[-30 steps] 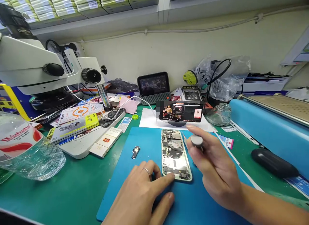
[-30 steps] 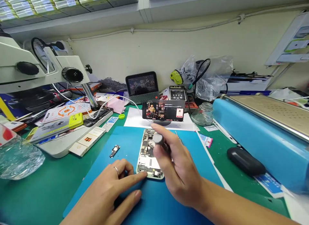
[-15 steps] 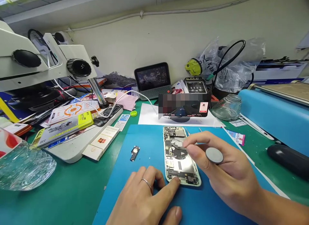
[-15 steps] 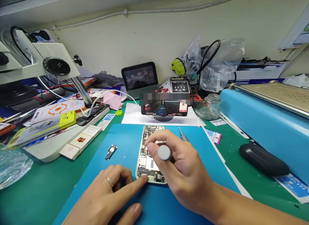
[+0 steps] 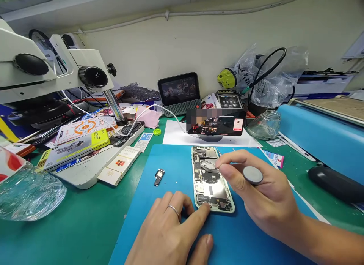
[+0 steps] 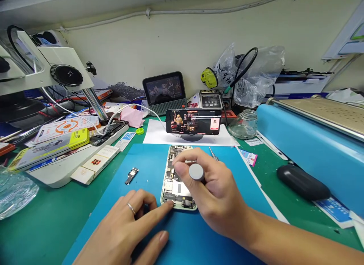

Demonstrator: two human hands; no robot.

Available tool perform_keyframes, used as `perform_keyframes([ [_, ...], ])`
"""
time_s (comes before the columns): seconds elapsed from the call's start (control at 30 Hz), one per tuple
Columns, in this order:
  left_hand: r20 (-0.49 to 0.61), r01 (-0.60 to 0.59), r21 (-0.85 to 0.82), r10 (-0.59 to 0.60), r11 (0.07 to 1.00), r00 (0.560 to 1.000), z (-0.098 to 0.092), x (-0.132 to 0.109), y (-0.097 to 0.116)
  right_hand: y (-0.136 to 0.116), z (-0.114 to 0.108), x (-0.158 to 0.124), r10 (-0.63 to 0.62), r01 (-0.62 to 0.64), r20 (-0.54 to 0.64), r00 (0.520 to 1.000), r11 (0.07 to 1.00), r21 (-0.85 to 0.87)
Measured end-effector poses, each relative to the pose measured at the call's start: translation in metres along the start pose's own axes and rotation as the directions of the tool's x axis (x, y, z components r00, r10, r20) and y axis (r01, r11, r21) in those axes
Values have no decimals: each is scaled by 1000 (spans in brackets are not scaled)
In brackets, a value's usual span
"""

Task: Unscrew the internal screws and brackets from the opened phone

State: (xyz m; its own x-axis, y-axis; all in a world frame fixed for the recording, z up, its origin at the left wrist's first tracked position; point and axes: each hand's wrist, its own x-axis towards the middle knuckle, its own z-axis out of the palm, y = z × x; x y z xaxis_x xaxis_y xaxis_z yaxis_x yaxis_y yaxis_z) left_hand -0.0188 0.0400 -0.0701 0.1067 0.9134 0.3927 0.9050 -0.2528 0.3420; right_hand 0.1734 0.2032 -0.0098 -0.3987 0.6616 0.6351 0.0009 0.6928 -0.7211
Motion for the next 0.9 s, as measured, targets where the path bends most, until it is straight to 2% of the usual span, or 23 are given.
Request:
perform_keyframes([
  [0.6,23,17,34,-18,999,1000,-1,1,5,2,-5,1,59,-62,39,997,996,64],
  [0.9,26,45,-17,-44,999,999,0,2,5,0,-4,2,85,-86,28,996,995,58],
])
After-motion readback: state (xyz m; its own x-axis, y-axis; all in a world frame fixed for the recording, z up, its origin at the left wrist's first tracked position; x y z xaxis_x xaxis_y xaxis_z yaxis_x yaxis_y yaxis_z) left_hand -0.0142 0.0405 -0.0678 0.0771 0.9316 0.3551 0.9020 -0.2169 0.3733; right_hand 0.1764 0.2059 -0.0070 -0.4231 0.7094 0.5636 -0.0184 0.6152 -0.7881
